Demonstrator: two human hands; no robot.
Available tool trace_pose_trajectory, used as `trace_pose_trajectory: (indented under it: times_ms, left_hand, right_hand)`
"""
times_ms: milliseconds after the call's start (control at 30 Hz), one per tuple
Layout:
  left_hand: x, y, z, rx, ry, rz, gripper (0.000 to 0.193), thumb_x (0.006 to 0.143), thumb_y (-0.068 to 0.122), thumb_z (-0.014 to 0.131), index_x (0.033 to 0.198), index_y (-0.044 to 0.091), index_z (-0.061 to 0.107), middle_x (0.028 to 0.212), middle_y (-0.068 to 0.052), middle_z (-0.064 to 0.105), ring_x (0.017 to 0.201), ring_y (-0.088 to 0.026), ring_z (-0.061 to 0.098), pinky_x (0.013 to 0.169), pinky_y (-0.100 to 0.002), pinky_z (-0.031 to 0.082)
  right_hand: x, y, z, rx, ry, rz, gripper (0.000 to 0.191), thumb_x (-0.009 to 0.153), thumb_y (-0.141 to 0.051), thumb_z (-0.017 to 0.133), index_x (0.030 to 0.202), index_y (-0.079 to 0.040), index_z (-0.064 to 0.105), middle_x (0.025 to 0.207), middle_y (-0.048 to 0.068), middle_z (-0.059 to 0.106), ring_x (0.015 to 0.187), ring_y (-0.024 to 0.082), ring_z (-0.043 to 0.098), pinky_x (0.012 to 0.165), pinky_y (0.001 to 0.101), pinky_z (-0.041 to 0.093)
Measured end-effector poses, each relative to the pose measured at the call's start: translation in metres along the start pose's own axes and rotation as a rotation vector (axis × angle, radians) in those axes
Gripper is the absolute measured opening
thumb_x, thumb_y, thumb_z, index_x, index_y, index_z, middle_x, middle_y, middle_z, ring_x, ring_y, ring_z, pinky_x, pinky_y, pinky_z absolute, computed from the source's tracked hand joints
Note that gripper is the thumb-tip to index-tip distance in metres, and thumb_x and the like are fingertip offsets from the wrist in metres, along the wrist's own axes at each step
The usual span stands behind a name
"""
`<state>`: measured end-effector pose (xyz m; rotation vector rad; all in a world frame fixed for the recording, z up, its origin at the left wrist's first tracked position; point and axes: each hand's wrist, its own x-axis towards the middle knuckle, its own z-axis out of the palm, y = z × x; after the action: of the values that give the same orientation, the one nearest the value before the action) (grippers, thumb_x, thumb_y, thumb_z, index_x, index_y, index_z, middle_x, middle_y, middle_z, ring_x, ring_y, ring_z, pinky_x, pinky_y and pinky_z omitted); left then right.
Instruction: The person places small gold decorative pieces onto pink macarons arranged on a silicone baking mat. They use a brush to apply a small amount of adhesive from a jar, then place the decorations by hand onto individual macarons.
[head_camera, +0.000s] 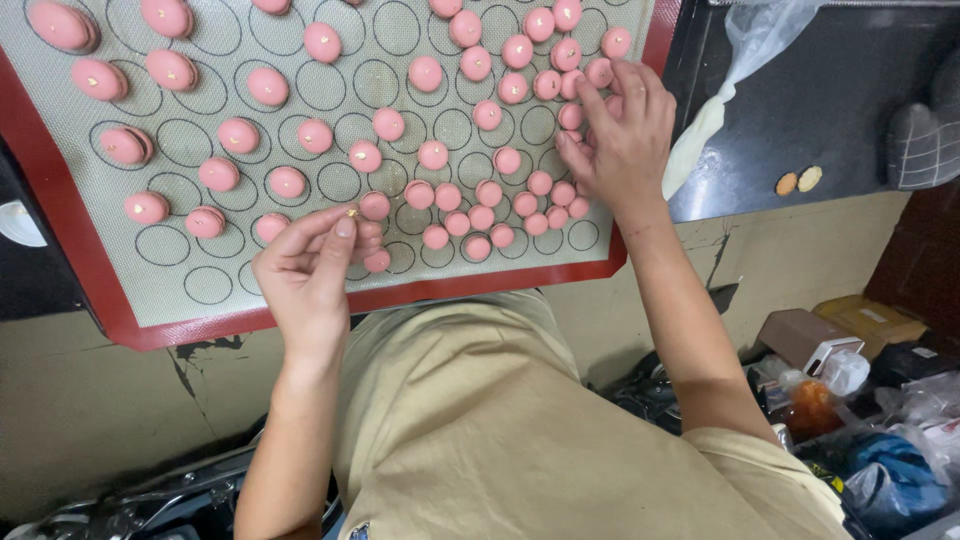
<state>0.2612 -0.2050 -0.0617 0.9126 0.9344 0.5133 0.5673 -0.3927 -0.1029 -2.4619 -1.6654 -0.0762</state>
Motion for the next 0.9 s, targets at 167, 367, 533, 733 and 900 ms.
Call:
trace_pose_trajectory:
  times_ms: [167, 367, 533, 733, 900]
  left_hand:
    - [0.0008, -0.0002, -0.0012, 0.020, 0.003, 0.005, 0.017, 0.104, 0.005, 0.064, 0.117, -0.006, 0.068, 0.098, -0.014, 0.074, 0.087, -0.018, 0.074, 0.079, -0.032, 0.064]
    - [0.0013, -0.0009, -0.0024, 0.012, -0.016, 0.032, 0.016, 0.105, 0.004, 0.063, 0.117, -0.006, 0.067, 0.101, -0.014, 0.074, 0.090, -0.017, 0.074, 0.083, -0.032, 0.063]
    - [0.0010, 0.0005, -0.0008, 0.020, -0.013, 0.019, 0.016, 0.104, 0.003, 0.062, 0.117, -0.006, 0.067, 0.100, -0.013, 0.074, 0.089, -0.018, 0.073, 0.080, -0.032, 0.064]
    - [-0.0004, 0.0005, -0.0009, 0.010, -0.011, 0.010, 0.016, 0.104, 0.003, 0.062, 0.117, -0.006, 0.067, 0.099, -0.013, 0.074, 0.089, -0.018, 0.073, 0.080, -0.033, 0.064]
    - [-0.0013, -0.0026, -0.0037, 0.025, 0.007, 0.014, 0.016, 0.104, 0.003, 0.063, 0.117, -0.006, 0.068, 0.099, -0.013, 0.074, 0.089, -0.017, 0.073, 0.081, -0.032, 0.064]
  right_hand:
    - [0.0005, 0.0002, 0.0008, -0.025, -0.003, -0.022, 0.057, 0.088, -0.036, 0.082, 0.138, -0.012, 0.066, 0.145, 0.015, 0.048, 0.133, 0.037, 0.047, 0.105, 0.0509, 0.040]
    - [-0.0017, -0.0012, -0.0026, 0.145, 0.020, 0.151, 0.052, 0.092, -0.029, 0.082, 0.138, -0.012, 0.066, 0.147, 0.017, 0.047, 0.132, 0.037, 0.048, 0.111, 0.0508, 0.041]
    - [0.0002, -0.0017, -0.0048, 0.155, 0.013, 0.110, 0.055, 0.089, -0.027, 0.084, 0.139, -0.011, 0.066, 0.146, 0.017, 0.048, 0.132, 0.037, 0.048, 0.110, 0.0503, 0.041]
    - [0.0024, -0.0041, -0.0025, 0.094, 0.021, 0.019, 0.056, 0.086, -0.030, 0.086, 0.136, -0.011, 0.067, 0.144, 0.015, 0.049, 0.132, 0.036, 0.049, 0.109, 0.0503, 0.039]
    - [0.0008, -0.0034, -0.0013, 0.095, 0.047, 0.066, 0.056, 0.089, -0.028, 0.084, 0.138, -0.008, 0.065, 0.145, 0.015, 0.049, 0.133, 0.037, 0.049, 0.111, 0.0508, 0.039]
